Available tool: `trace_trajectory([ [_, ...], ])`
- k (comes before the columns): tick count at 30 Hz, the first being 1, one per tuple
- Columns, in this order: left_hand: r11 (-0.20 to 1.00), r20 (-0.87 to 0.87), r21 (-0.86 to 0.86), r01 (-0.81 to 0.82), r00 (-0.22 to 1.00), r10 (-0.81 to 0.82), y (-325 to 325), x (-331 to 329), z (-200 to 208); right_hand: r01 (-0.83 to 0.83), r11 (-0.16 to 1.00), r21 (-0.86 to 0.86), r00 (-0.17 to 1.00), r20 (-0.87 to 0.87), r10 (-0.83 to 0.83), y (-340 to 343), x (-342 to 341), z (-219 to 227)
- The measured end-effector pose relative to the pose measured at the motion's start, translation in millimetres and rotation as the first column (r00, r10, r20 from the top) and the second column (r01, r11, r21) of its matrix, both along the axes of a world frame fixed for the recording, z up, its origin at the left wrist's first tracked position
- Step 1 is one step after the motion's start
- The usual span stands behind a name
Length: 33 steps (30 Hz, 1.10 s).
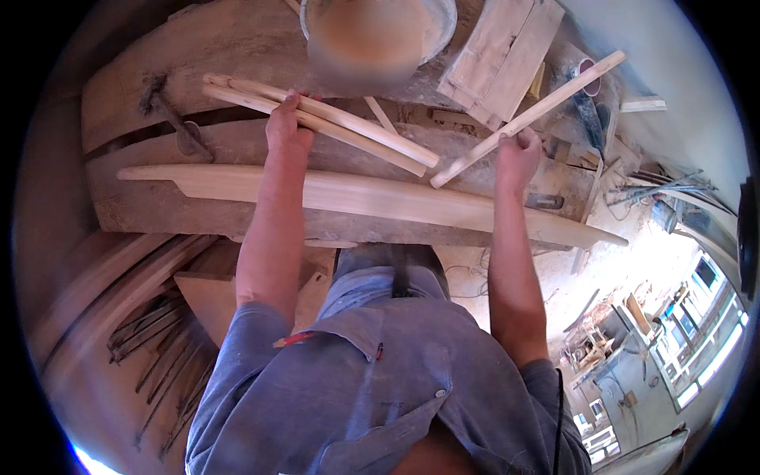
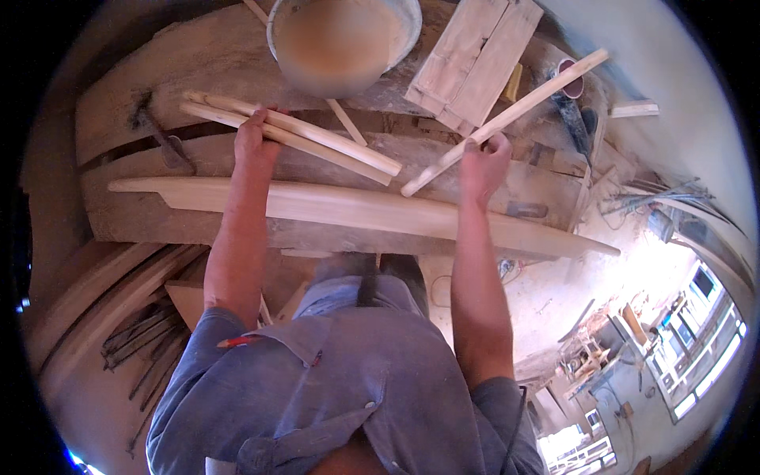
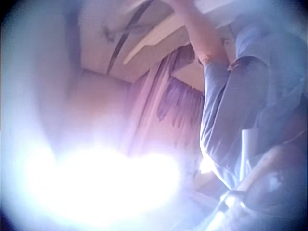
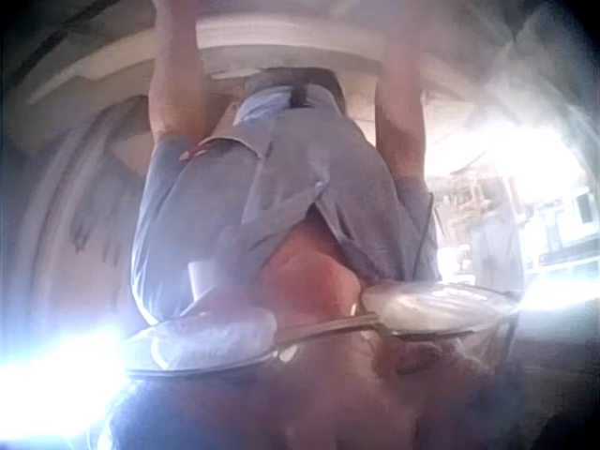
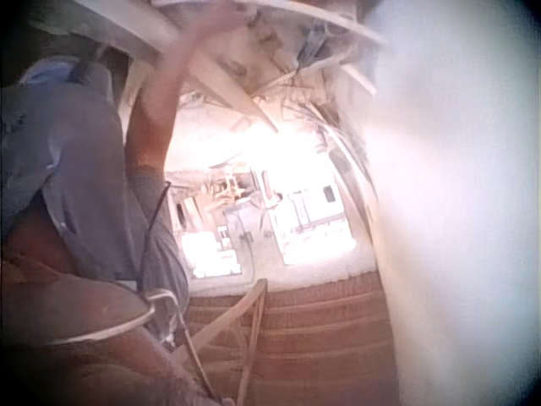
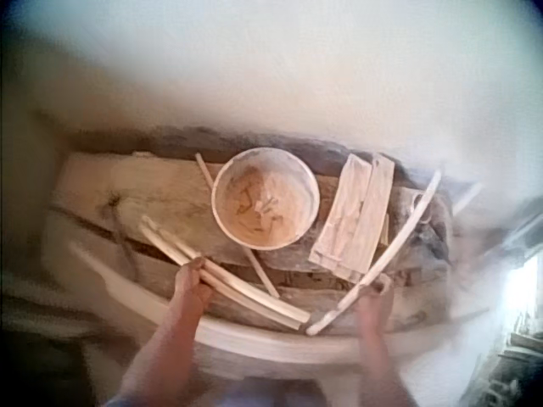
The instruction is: The person uses a spindle sander to round and smooth a long thin wooden stick, repeatedly rotating and feeding it against the spinning spindle. After finishing, the person places the shaped stick with other similar pieces on a nearby workbench.
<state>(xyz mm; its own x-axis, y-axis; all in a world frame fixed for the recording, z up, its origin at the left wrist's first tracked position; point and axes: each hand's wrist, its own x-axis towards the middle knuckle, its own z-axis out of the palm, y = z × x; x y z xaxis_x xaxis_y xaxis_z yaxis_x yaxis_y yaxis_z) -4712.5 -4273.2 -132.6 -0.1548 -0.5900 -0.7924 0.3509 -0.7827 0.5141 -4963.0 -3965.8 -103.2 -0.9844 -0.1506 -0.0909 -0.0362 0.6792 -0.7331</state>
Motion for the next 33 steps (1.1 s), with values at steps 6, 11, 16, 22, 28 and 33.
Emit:
trace_trajectory([
  [6, 0.993, -0.050, 0.036, 0.108, 0.993, -0.106, 6, -1, -3, -0.581, 0.814, -0.013, 0.707, 0.486, 0.513, -48, 88, 84],
  [11, 0.998, -0.120, 0.060, 0.031, 0.992, -0.024, 12, -8, 3, -0.521, 0.853, -0.033, 0.781, 0.383, 0.492, -35, 110, 40],
  [16, 0.993, 0.070, 0.018, 0.120, 0.990, -0.121, 3, 14, -4, -0.266, 0.948, -0.174, 0.673, 0.670, 0.312, 0, 102, 54],
  [22, 0.973, 0.291, -0.203, 0.111, 0.955, -0.048, 25, 14, -6, -0.207, 0.934, -0.291, 0.644, 0.678, 0.354, 74, 126, 74],
  [28, 0.986, -0.243, -0.099, 0.134, 0.958, -0.155, 103, -5, 66, -0.136, 0.924, -0.357, 0.686, 0.639, 0.348, 216, 180, 72],
  [33, 0.880, -0.343, -0.333, 0.338, 0.827, -0.447, 164, 6, 99, 0.036, 0.908, -0.418, 0.735, 0.626, 0.259, 322, 235, 55],
])
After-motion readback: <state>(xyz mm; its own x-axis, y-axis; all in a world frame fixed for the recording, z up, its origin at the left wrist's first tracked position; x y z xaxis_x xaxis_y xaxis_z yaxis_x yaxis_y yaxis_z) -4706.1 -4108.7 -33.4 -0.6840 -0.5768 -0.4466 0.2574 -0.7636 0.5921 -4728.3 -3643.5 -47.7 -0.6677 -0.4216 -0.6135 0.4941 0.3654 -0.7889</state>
